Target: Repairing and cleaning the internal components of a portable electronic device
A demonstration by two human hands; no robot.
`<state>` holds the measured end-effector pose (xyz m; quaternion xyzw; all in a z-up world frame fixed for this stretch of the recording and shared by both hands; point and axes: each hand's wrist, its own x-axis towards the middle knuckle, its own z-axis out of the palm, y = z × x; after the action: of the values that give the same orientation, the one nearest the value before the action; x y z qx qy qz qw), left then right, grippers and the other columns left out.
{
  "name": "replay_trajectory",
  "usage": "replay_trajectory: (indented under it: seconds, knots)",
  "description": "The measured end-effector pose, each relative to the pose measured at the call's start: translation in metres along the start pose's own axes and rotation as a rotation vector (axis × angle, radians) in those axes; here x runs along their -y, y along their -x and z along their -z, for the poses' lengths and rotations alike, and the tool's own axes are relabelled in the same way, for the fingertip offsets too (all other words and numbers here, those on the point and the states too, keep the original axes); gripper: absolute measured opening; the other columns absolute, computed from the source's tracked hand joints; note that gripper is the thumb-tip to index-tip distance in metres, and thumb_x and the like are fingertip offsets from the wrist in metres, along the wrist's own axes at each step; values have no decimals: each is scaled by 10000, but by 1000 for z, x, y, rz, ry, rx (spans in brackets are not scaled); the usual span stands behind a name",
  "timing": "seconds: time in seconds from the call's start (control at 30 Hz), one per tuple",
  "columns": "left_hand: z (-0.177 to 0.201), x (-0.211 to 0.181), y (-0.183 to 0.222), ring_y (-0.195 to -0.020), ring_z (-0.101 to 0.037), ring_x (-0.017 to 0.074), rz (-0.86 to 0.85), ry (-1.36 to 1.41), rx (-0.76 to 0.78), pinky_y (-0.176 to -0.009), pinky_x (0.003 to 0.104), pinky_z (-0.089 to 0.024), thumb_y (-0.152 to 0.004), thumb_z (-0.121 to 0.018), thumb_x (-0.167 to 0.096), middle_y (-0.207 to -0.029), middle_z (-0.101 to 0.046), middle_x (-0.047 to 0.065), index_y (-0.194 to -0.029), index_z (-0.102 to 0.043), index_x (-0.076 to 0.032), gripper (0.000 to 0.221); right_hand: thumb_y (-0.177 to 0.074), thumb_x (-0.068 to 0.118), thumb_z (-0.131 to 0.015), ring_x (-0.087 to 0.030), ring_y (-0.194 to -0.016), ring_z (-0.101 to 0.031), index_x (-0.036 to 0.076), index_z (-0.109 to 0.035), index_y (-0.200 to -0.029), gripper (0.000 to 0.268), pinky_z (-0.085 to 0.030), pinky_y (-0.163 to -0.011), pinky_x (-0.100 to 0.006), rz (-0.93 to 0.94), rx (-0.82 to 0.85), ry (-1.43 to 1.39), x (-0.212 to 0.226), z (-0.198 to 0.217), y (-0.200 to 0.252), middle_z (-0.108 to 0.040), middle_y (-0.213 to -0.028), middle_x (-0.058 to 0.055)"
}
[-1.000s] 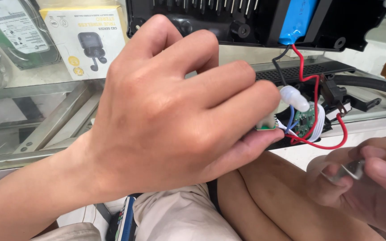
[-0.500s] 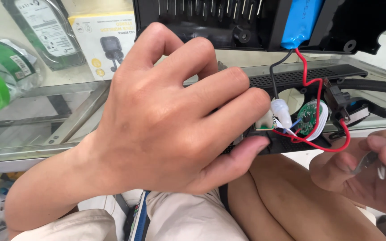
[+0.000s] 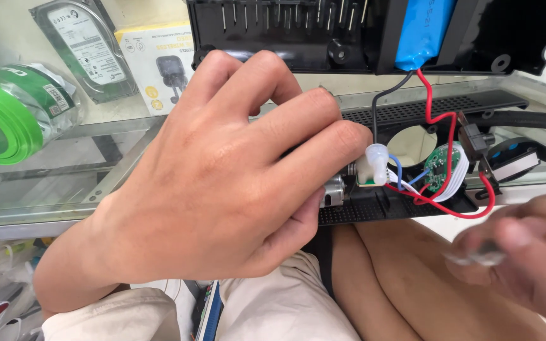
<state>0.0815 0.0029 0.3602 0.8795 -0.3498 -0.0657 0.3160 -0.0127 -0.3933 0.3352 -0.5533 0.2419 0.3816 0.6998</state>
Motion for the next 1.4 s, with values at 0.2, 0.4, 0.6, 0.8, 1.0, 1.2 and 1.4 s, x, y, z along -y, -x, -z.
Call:
replay_trajectory:
  seconds: [0.2, 0.4, 0.6, 0.8, 1.0, 1.2, 1.4]
  knots:
    - [6, 1, 1, -909, -493, 353, -4, 42, 53, -757, 481, -353, -802, -643, -98, -1070, -587, 89, -1190, -632, -40, 393, -973, 126, -525, -334, -1161, -668, 65, -616, -1402, 443, -576, -846, -430, 942, 487, 1668, 64, -74, -10, -650, -1273, -110]
    - [10, 3, 4, -924, -471, 346, -7, 90, 66, -771, 468, -352, -789, -656, -93, -1092, -586, 64, -1253, -648, -40, 467, -896, 109, -987, -281, -827, -622, 86, -810, -1094, 266, -493, -802, -436, 918, -252, 1376, 47, -156, -18, -668, -991, -46]
    - [13, 6, 5, -972, -474, 345, -14, 79, 100, -757, 471, -339, -762, -741, -136, -1140, -603, 72, -1278, -635, -50, 534, -919, 185, -1009, -274, -892, -634, 57, -802, -1122, 317, -516, -855, -449, 872, -202, 1402, 53, -166, -18, -678, -1034, -73]
    - [14, 6, 8, -971, -474, 345, -6, 78, 93, -773, 470, -351, -802, -734, -108, -1156, -603, 68, -1301, -641, -49, 511, -859, 29, -958, -263, -799, -612, 89, -832, -1078, 260, -483, -791, -454, 906, -230, 1377, 48, -166, -23, -689, -987, -51]
    - [15, 8, 10, -985, -484, 338, -12, 94, 100, -753, 461, -344, -788, -808, -113, -1179, -621, 50, -1337, -639, -62, 577, -902, 179, -976, -282, -827, -616, 66, -809, -1105, 286, -485, -821, -448, 848, -196, 1396, 52, -174, -21, -704, -1018, -69]
    - [16, 8, 12, -1038, -505, 334, -9, 76, 106, -783, 460, -368, -782, -769, -109, -1189, -613, 43, -1322, -636, -56, 559, -868, 126, -1035, -261, -827, -642, 70, -830, -1063, 289, -476, -823, -461, 856, -248, 1351, 49, -175, -22, -672, -990, -64]
    - [16, 8, 15, -1048, -507, 325, -11, 47, 102, -815, 449, -384, -783, -802, -117, -1184, -623, 26, -1325, -649, -68, 566, -860, 205, -1034, -272, -829, -657, 38, -832, -1109, 361, -468, -766, -446, 863, -136, 1404, 53, -167, -24, -702, -1015, -92]
